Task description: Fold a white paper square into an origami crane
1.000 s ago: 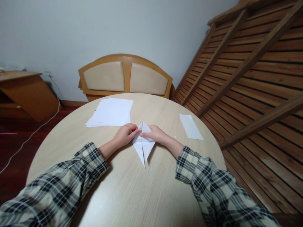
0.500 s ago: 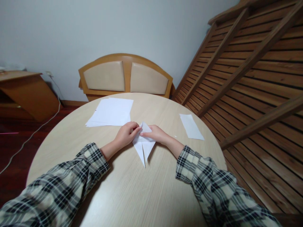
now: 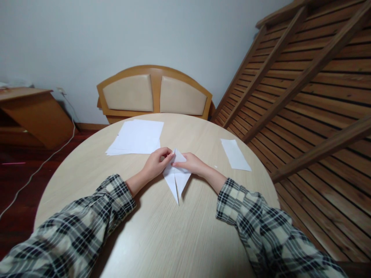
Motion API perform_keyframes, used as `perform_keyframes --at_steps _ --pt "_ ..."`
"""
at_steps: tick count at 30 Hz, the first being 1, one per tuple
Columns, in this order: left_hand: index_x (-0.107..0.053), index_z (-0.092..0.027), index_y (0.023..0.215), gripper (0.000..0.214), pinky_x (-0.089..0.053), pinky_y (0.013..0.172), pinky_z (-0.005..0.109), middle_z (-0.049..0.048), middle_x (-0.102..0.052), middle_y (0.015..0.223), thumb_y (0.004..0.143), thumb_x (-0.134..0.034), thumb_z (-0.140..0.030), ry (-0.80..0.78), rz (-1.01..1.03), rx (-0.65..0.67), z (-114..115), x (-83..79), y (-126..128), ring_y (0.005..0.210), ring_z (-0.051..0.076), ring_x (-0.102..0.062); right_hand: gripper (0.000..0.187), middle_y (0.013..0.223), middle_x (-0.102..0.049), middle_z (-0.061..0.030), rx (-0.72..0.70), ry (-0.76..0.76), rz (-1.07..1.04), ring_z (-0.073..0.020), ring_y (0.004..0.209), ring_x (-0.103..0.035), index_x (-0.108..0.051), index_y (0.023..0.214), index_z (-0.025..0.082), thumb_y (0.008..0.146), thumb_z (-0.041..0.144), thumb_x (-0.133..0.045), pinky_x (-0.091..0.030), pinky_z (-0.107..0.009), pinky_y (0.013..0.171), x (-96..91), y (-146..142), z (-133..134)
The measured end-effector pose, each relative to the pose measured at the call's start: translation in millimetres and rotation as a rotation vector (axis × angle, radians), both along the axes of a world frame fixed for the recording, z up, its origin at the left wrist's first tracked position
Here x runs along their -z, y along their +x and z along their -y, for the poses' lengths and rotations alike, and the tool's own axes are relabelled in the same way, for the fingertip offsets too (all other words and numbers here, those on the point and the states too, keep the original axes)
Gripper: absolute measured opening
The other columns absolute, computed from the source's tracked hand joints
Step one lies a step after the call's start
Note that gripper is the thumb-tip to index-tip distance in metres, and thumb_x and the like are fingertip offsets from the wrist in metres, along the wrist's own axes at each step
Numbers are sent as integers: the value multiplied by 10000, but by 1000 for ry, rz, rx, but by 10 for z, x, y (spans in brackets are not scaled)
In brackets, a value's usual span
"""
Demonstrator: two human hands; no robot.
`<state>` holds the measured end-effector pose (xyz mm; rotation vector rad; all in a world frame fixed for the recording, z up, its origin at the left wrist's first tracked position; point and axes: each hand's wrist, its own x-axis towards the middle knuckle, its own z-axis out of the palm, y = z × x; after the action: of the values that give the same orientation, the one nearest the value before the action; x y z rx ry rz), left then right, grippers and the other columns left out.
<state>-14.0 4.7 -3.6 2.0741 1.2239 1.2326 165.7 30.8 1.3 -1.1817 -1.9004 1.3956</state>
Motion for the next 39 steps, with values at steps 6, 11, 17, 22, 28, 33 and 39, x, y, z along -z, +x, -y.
perform_keyframes --at_steps 6,11,17,22,28,33,39 --pt "-570 -183 740 192 -423 632 286 17 -601 721 903 -519 -269 34 -30 -64 10 -27 28 680 155 -533 141 729 -651 -29 5 20 24 -109 593 -502 -697 853 120 755 220 -712 -357 -223 514 22 -11 -11" --pt "-568 -181 740 189 -425 618 279 16 -600 716 903 -527 -269 5 4 -39 0 -18 35 664 148 -531 155 698 -636 -23 5 17 33 -106 570 -479 -704 861 122 758 237 -717 -338 -229 500 13 -15 -9" --pt "-583 -185 800 161 -452 660 285 26 -628 783 912 -521 -282 -9 69 2 -23 -43 43 719 155 -561 117 678 -622 -17 10 29 39 -109 561 -477 -703 812 133 758 236 -714 -338 -240 504 -10 -25 12" --pt "-573 -181 753 183 -440 678 301 26 -607 749 906 -523 -268 34 45 -51 -25 -88 63 717 164 -552 118 721 -654 -25 3 42 29 -114 587 -511 -709 832 134 753 221 -717 -367 -239 533 -3 -31 6" --pt "-557 -184 740 201 -433 636 290 21 -593 723 913 -511 -277 -1 64 -37 -39 -80 69 670 156 -529 127 723 -651 -28 4 54 44 -115 585 -511 -704 828 128 754 230 -719 -361 -242 533 8 -26 -4" --pt "-599 -176 775 248 -443 644 292 32 -626 743 932 -473 -323 -72 -36 47 -24 -23 -18 689 162 -553 124 721 -640 -22 13 19 39 -101 574 -499 -678 828 111 764 213 -707 -356 -234 534 -24 -3 16" --pt "-595 -176 760 251 -421 663 307 28 -612 729 939 -486 -314 -14 -218 11 20 10 -111 700 167 -550 105 702 -628 -9 21 29 55 -99 577 -489 -666 788 117 758 208 -710 -350 -228 535 -47 7 18"
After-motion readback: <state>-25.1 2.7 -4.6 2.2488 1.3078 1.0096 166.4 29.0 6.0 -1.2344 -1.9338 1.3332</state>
